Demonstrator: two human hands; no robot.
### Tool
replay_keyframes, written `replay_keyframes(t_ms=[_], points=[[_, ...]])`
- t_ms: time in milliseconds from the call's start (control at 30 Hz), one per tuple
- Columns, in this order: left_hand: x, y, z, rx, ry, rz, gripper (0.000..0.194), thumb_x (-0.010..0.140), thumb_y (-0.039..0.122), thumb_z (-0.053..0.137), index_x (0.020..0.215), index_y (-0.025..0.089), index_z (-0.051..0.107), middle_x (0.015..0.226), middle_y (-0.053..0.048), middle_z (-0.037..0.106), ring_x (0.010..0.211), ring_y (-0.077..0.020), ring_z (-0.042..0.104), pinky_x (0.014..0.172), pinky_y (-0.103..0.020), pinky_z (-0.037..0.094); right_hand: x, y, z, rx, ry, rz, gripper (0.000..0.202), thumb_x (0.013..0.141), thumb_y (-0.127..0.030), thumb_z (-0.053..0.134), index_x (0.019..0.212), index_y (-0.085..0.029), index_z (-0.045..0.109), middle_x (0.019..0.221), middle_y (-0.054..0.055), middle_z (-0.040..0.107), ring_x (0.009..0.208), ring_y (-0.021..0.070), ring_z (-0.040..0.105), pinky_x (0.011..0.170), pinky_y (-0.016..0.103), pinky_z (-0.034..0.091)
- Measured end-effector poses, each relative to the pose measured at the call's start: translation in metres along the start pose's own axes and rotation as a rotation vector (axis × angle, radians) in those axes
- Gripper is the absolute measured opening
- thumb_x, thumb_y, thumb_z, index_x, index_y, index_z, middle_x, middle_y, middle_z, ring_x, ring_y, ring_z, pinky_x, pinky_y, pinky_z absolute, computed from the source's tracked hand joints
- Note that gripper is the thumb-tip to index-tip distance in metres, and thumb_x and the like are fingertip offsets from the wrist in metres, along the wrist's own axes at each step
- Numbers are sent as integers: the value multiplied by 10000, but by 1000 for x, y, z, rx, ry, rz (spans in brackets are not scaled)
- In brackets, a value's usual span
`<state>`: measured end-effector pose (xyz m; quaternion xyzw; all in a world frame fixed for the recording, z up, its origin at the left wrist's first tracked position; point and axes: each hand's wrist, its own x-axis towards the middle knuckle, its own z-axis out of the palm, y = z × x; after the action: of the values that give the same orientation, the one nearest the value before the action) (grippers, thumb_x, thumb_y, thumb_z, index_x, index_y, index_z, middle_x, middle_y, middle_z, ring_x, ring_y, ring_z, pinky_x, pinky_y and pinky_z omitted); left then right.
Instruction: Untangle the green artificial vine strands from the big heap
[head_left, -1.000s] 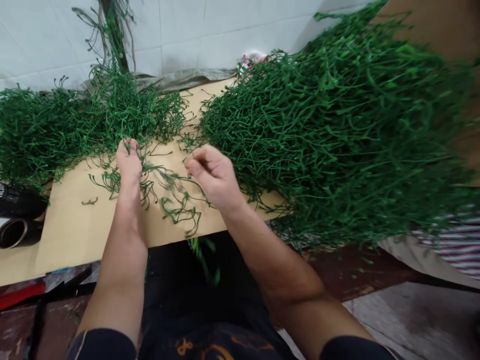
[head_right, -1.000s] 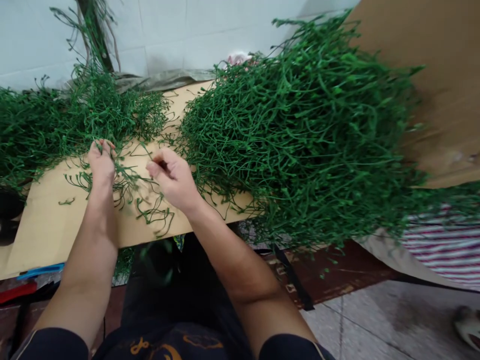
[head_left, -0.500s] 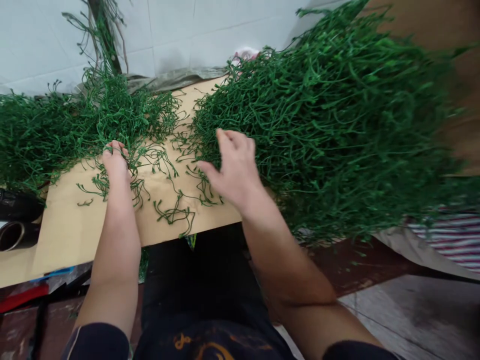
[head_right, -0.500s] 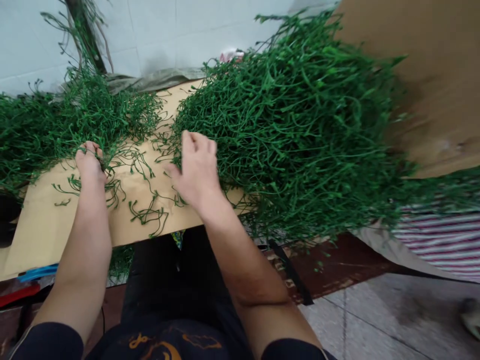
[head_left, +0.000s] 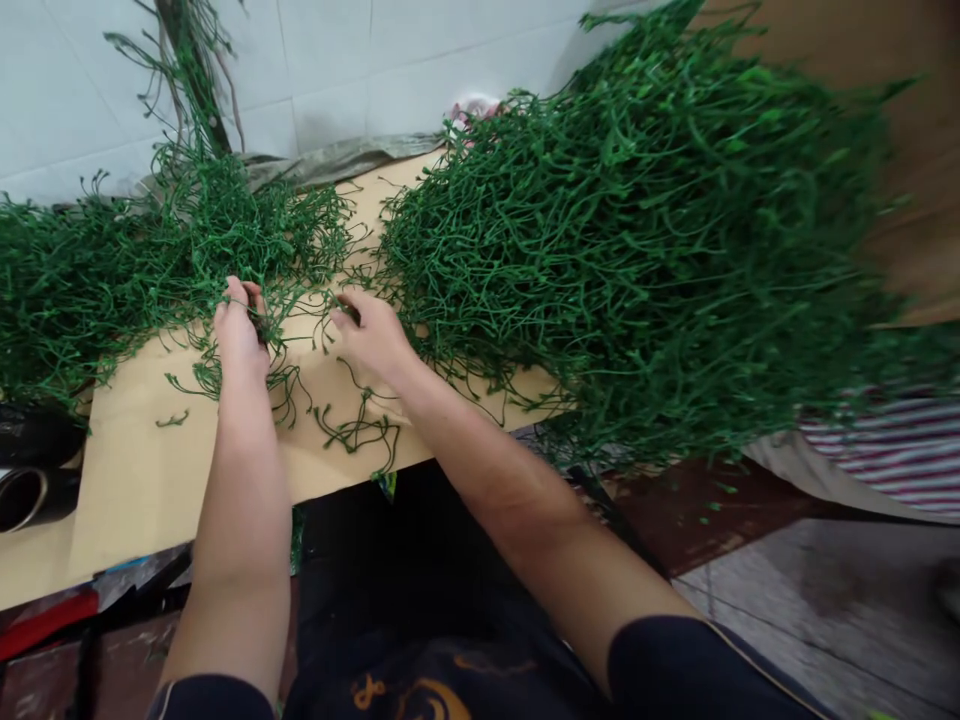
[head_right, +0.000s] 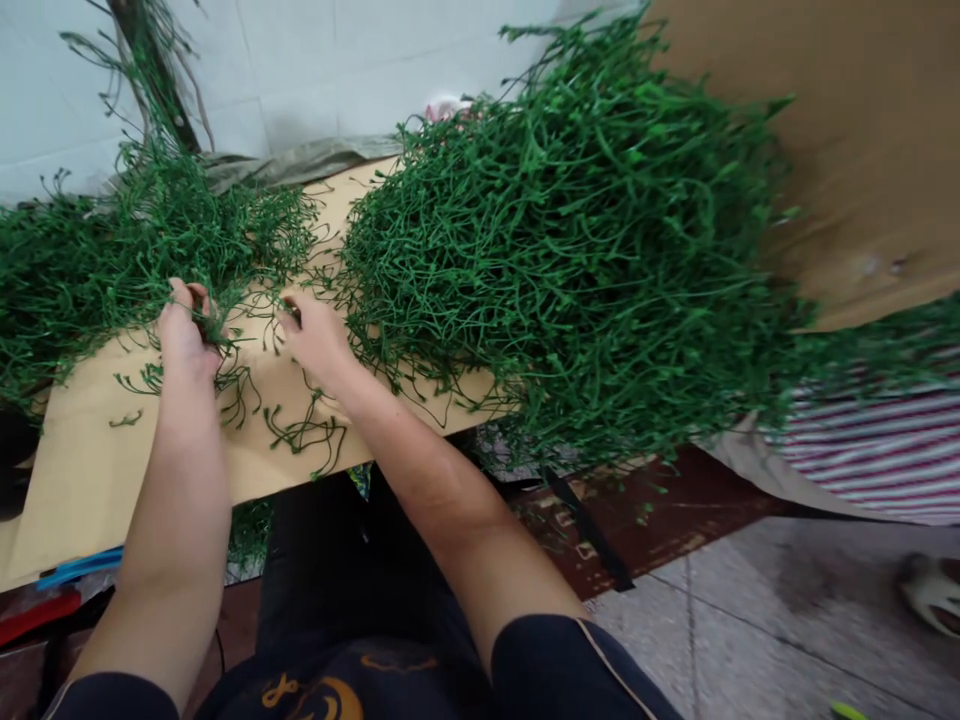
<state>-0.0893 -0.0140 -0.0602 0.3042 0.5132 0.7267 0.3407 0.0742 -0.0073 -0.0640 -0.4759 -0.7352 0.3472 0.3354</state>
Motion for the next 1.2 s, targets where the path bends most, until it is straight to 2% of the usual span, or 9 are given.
replay_keyframes(t_ms=[100,200,300,433,533,733,967,1067,1200], points=[[-12,10,3,114,-193,-91,556,694,716,500,687,162,552,610,2,460,518,-77,409,446,-208,318,4,4,-9,-8,99,-22,263,829,-283,493,1004,-122,604,940,102,644,881,203,584,793,346,451],[-24,14,6,385,-465,-58,446,561,554,735,722,160,598,616,20,498,568,-86,458,536,-213,384,6,2,-15,14,117,-28,266,793,-286,543,1001,-127,587,831,61,619,761,164,556,717,313,434],[-28,12,10,582,-558,-27,349,528,407,779,651,150,576,628,25,554,622,-105,509,620,-234,427,4,-1,-21,88,97,-25,262,776,-250,557,1008,-130,561,737,13,566,653,115,496,656,276,396],[-24,5,10,578,-455,48,194,681,313,657,653,152,552,629,20,573,659,-113,547,713,-246,450,1,2,-27,167,82,-7,227,786,-254,546,977,-131,540,664,-23,493,596,90,430,611,254,347],[-20,0,10,527,-429,69,122,742,254,598,698,161,531,668,16,573,688,-107,571,760,-242,457,-1,5,-31,149,44,-14,143,796,-290,539,777,-149,522,621,-32,450,579,82,387,580,247,297],[-9,-15,9,598,-305,112,141,820,283,530,736,182,478,633,24,485,547,-100,519,654,-270,473,-10,4,-36,121,-14,-116,253,847,-262,442,616,-162,470,556,-39,361,551,80,320,563,253,238],[5,-34,-2,784,-223,348,106,773,294,561,796,190,562,709,0,589,824,-167,603,782,-278,462,-39,-7,-33,103,90,-164,252,825,-251,445,585,-175,418,580,-20,400,588,93,369,589,257,279],[13,-30,-19,764,-40,371,57,726,240,590,735,195,556,697,2,591,831,-167,601,775,-256,450,-60,-12,-54,181,148,-196,268,838,-270,426,584,-187,397,589,-9,427,600,102,412,588,258,328],[15,-14,-30,648,213,347,96,720,212,596,671,185,518,629,15,546,657,-135,542,679,-238,431,-79,-13,-103,125,416,-232,320,884,-365,388,612,-201,427,606,6,437,606,118,442,608,283,390]])
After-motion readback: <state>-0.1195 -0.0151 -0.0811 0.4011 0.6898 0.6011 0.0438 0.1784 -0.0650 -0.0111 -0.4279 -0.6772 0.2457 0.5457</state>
